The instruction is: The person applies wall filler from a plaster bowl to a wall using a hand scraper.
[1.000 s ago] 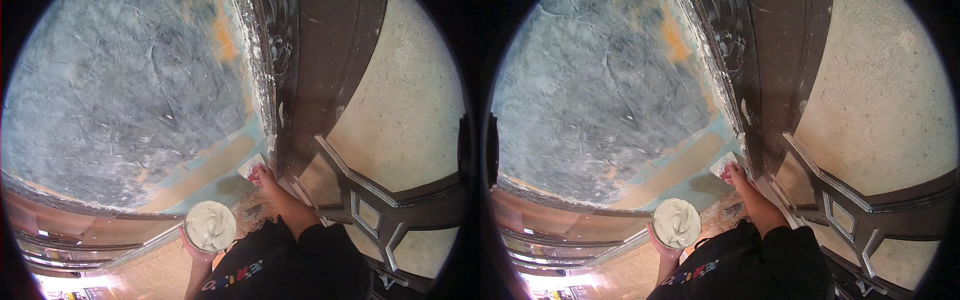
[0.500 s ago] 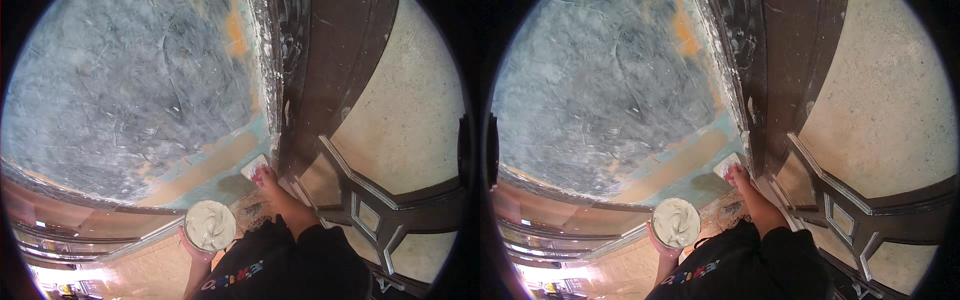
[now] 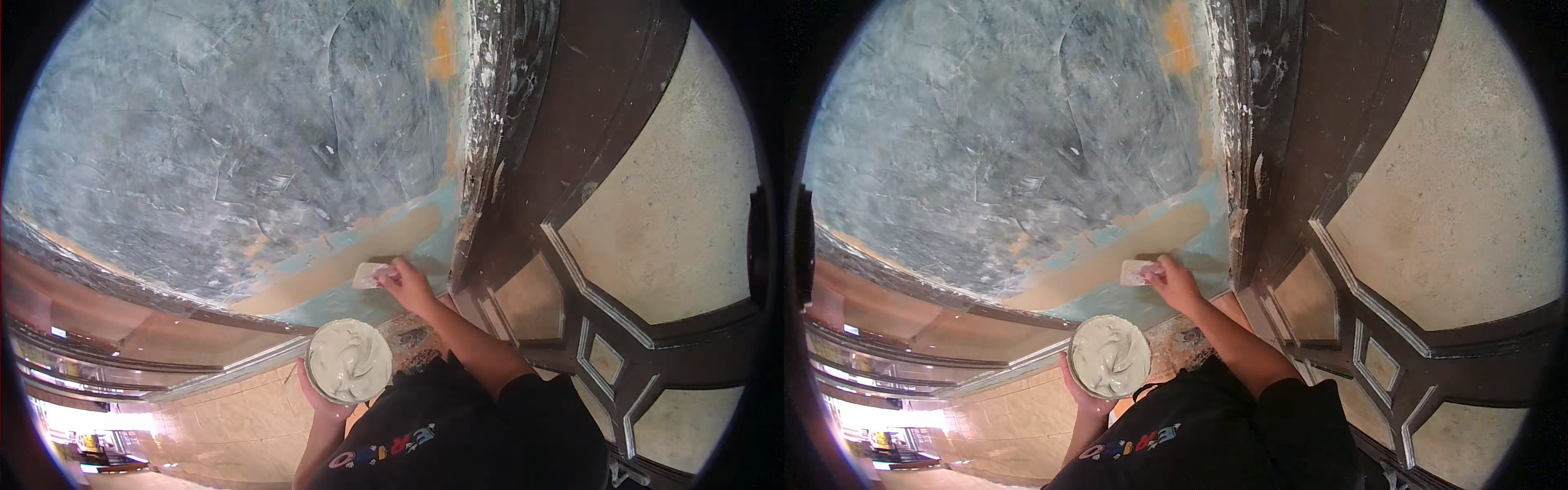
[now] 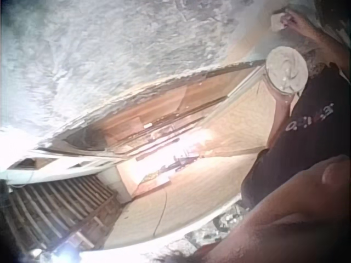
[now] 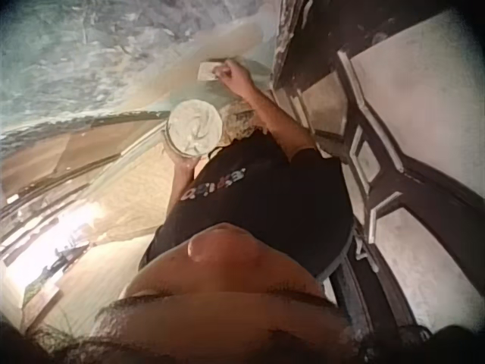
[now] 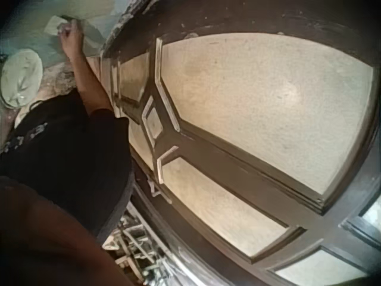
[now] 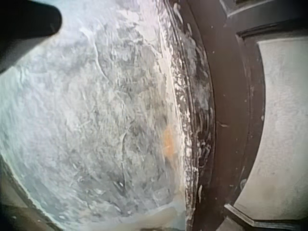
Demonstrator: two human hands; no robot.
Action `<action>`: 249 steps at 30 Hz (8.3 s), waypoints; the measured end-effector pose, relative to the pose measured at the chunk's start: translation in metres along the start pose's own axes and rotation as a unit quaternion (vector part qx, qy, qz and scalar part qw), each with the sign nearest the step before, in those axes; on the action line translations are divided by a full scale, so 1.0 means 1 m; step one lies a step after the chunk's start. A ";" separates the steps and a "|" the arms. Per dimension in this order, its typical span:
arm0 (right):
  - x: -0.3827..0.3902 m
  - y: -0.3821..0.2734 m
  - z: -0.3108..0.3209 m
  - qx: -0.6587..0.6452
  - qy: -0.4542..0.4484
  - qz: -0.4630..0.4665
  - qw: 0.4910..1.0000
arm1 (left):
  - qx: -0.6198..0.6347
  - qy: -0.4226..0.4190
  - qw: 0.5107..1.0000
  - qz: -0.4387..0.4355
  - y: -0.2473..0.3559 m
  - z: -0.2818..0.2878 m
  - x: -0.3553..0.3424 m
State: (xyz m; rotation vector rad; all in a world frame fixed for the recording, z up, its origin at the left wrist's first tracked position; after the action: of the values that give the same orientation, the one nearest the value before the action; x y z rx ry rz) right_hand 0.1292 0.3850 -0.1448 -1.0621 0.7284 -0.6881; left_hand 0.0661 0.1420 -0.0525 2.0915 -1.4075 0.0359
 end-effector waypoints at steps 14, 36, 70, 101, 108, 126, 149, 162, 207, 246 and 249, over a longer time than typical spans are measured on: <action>0.001 0.007 0.130 0.116 0.218 -0.058 0.967 | 0.036 -0.017 0.999 -0.017 0.016 0.020 0.011; 0.029 0.099 0.038 -0.412 0.195 -0.316 0.832 | -0.185 -0.062 0.975 -0.109 0.029 0.002 0.020; 0.016 0.057 0.034 -0.408 0.123 -0.256 0.867 | 0.018 -0.013 1.000 -0.008 -0.016 -0.005 0.012; 0.036 0.140 0.027 -0.388 0.062 -0.344 0.853 | -0.555 -0.043 0.801 -0.221 -0.031 -0.035 0.023; -0.023 0.011 0.028 -0.385 0.029 -0.231 0.893 | 0.046 -0.019 0.998 0.032 -0.048 -0.019 0.013; -0.013 0.074 0.014 -0.371 0.094 -0.278 0.881 | 0.001 -0.030 0.999 0.009 -0.018 -0.005 0.024; 0.060 0.086 -0.014 -0.325 0.011 -0.295 0.899 | 0.073 -0.049 0.996 0.002 0.010 0.017 0.028; 0.032 -0.176 0.100 -0.080 -0.023 0.166 0.983 | 0.089 -0.090 0.991 -0.028 0.024 -0.012 0.000; -0.016 -0.279 0.056 0.442 -0.183 0.249 0.842 | 0.092 -0.092 0.992 -0.004 -0.001 -0.030 -0.004; -0.007 0.046 0.086 -0.354 0.119 -0.303 0.877 | 0.000 -0.006 0.999 -0.034 -0.015 -0.020 -0.019; -0.017 0.034 0.088 -0.372 0.126 -0.270 0.879 | 0.009 0.002 0.999 -0.035 -0.012 -0.025 -0.018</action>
State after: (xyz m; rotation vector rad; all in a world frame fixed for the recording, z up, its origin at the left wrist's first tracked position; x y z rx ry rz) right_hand 0.1951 0.4552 -0.1461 -1.9549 0.9658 -1.0743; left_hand 0.0763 0.1722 -0.0446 2.1542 -1.3348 0.0239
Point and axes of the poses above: each hand's wrist, its own x-axis away from the middle knuckle, its own z-axis out of the back of the hand, y = z × x, the point moved 6 cm from there along -x, towards the middle knuckle
